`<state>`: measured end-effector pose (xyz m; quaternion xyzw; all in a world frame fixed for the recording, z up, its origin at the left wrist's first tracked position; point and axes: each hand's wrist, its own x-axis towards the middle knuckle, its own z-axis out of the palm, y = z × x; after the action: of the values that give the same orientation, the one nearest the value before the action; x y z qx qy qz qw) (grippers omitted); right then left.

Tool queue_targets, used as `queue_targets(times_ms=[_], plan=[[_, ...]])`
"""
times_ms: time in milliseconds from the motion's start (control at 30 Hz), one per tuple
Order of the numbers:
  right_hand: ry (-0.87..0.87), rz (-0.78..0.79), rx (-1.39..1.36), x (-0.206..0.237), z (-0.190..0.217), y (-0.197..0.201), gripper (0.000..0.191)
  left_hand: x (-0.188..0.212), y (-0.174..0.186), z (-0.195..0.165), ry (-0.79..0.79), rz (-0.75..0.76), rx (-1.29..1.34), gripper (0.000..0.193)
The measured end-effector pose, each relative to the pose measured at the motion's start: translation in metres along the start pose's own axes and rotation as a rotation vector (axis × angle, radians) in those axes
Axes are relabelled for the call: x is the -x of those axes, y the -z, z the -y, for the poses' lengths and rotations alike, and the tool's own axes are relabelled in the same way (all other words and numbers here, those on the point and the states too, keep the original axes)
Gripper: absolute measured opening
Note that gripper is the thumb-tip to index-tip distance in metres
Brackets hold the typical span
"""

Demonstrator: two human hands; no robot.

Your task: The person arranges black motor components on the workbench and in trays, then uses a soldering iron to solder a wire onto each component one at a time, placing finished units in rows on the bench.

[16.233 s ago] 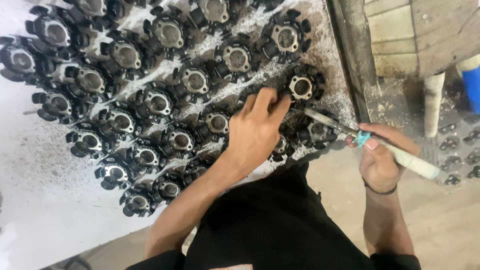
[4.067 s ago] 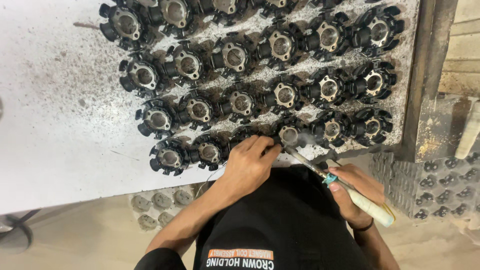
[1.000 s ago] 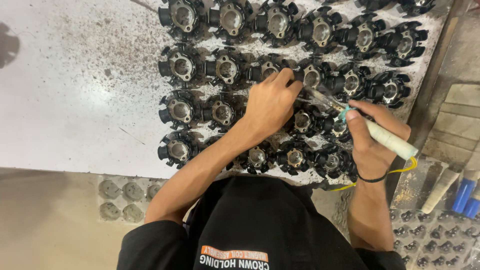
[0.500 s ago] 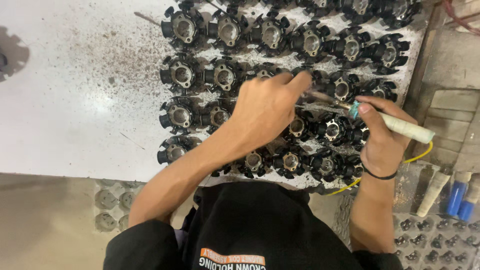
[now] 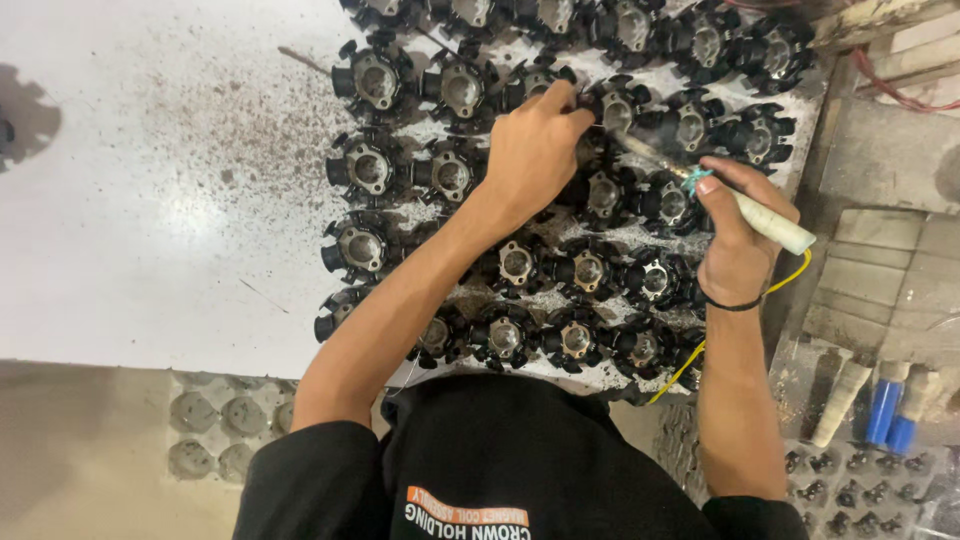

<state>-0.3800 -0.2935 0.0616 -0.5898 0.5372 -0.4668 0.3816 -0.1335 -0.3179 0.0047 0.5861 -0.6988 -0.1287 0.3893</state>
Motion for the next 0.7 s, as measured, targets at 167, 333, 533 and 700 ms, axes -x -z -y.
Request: queue_targets(times_ms=[167, 333, 533, 700], plan=[[-0.005, 0.051, 0.018, -0.004, 0.008, -0.006, 0.018, 0.000, -0.016, 0.004, -0.007, 0.028, 0.008, 0.022], [-0.039, 0.164, 0.227, -0.020, 0.035, -0.005, 0.016, -0.002, -0.017, 0.000, -0.029, 0.060, 0.037, 0.023], [0.026, 0.208, 0.161, -0.041, 0.042, -0.014, 0.014, -0.003, -0.030, 0.002, -0.006, 0.002, 0.067, 0.023], [0.025, 0.199, 0.187, -0.045, 0.032, -0.009, 0.015, -0.009, -0.025, -0.001, 0.052, 0.019, 0.142, 0.021]])
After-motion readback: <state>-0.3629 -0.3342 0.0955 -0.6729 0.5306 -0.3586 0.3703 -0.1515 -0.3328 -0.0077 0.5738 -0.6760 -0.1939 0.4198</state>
